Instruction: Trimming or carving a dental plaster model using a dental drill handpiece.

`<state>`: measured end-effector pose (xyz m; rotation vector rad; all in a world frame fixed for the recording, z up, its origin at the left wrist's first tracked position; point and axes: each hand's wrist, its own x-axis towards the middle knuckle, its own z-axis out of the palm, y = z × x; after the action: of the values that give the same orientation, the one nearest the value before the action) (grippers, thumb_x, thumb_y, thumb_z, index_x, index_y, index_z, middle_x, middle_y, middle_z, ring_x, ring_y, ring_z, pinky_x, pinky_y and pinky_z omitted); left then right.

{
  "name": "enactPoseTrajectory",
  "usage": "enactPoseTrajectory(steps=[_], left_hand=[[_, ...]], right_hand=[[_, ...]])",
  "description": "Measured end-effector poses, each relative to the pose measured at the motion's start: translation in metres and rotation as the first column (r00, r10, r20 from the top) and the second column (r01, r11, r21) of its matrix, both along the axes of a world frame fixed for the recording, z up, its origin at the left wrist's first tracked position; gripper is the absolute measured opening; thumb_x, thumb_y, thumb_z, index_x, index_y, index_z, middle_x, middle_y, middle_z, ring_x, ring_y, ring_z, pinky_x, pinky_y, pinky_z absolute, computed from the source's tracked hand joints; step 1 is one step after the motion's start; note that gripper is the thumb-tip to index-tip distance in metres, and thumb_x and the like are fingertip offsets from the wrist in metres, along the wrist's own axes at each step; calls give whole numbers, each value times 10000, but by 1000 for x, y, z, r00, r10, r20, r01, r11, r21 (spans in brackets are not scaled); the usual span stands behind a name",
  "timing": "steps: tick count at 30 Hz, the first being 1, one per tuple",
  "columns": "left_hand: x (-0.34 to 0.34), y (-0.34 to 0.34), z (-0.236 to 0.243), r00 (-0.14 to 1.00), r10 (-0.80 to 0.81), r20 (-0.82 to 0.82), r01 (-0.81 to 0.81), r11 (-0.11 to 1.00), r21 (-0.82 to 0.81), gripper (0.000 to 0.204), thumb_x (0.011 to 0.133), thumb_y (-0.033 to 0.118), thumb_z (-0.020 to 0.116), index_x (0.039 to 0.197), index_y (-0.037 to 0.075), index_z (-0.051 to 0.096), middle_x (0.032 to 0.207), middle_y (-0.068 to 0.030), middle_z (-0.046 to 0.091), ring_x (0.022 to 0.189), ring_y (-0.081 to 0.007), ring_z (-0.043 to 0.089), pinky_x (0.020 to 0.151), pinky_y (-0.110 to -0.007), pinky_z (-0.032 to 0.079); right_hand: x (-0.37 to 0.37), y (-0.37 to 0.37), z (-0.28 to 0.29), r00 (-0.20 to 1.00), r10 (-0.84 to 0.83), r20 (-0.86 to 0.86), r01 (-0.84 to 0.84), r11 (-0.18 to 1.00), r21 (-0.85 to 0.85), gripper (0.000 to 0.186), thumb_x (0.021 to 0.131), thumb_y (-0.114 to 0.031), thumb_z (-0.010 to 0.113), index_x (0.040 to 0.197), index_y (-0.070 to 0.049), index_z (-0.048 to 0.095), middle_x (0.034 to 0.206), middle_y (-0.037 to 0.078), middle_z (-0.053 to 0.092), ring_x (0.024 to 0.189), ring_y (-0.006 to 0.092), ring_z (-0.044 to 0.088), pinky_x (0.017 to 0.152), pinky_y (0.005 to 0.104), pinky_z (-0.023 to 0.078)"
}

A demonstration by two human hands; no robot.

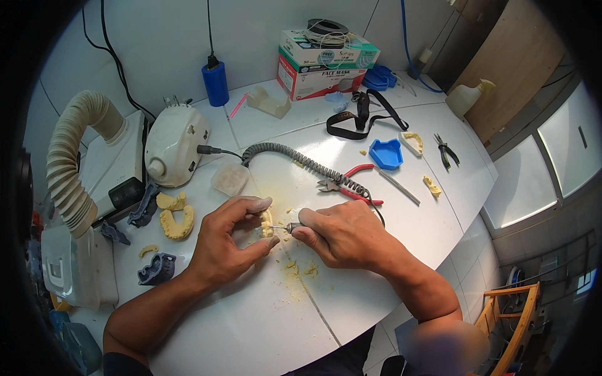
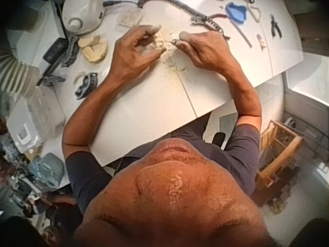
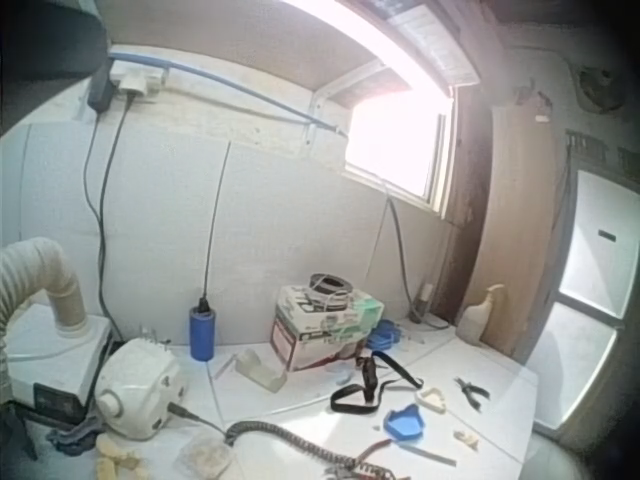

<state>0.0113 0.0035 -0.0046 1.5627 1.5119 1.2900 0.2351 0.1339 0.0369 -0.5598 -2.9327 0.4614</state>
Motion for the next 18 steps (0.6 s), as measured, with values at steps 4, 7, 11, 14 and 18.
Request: enactPoseTrajectory(steps=[4, 7, 11, 14, 18], left_hand=[[0, -1, 1, 1000, -10, 27, 10, 1000, -6, 552, 852, 74, 868, 1354, -32, 668, 1257, -138, 693, 1140, -215, 711, 1059, -341, 574], [-1, 0, 0, 1000, -12, 19, 12, 1000, -17, 553, 852, 72, 864, 1358, -32, 666, 1264, -137, 694, 1145, -218, 712, 1063, -346, 575], [0, 0, 2, 1000, -13, 26, 13, 1000, -20, 553, 853, 71, 861, 1360, -31, 665, 1268, -139, 693, 1152, -221, 712, 1066, -349, 575], [0, 0, 1, 999, -9, 34, 9, 1000, -18, 556, 852, 73, 862, 1362, -31, 664, 1270, -141, 693, 1155, -221, 712, 1068, -349, 574], [1, -1, 1, 999, -8, 35, 9, 1000, -14, 557, 850, 74, 864, 1358, -31, 662, 1257, -141, 699, 1143, -219, 716, 1063, -346, 573]], right_hand=[[-2, -1, 1, 1000, -19, 12, 19, 1000, -9, 410, 1126, -409, 523, 909, -74, 617, 663, 140, 650, 603, 376, 653, 570, 474, 478], [-2, -1, 1, 999, -30, 30, 30, 1000, -7, 411, 1125, -410, 526, 909, -72, 616, 665, 141, 650, 608, 377, 656, 571, 475, 478], [0, 0, 1, 1000, -10, 17, 10, 1000, -4, 409, 1123, -411, 529, 912, -71, 616, 666, 142, 651, 610, 378, 658, 573, 475, 479], [-1, 1, 0, 1000, 9, -5, -9, 1000, -11, 405, 1121, -409, 533, 914, -72, 615, 664, 141, 649, 608, 379, 657, 571, 476, 478], [0, 1, 1, 1000, -10, -1, 10, 1000, -17, 399, 1120, -408, 536, 913, -75, 612, 661, 138, 646, 605, 381, 653, 566, 478, 475]])
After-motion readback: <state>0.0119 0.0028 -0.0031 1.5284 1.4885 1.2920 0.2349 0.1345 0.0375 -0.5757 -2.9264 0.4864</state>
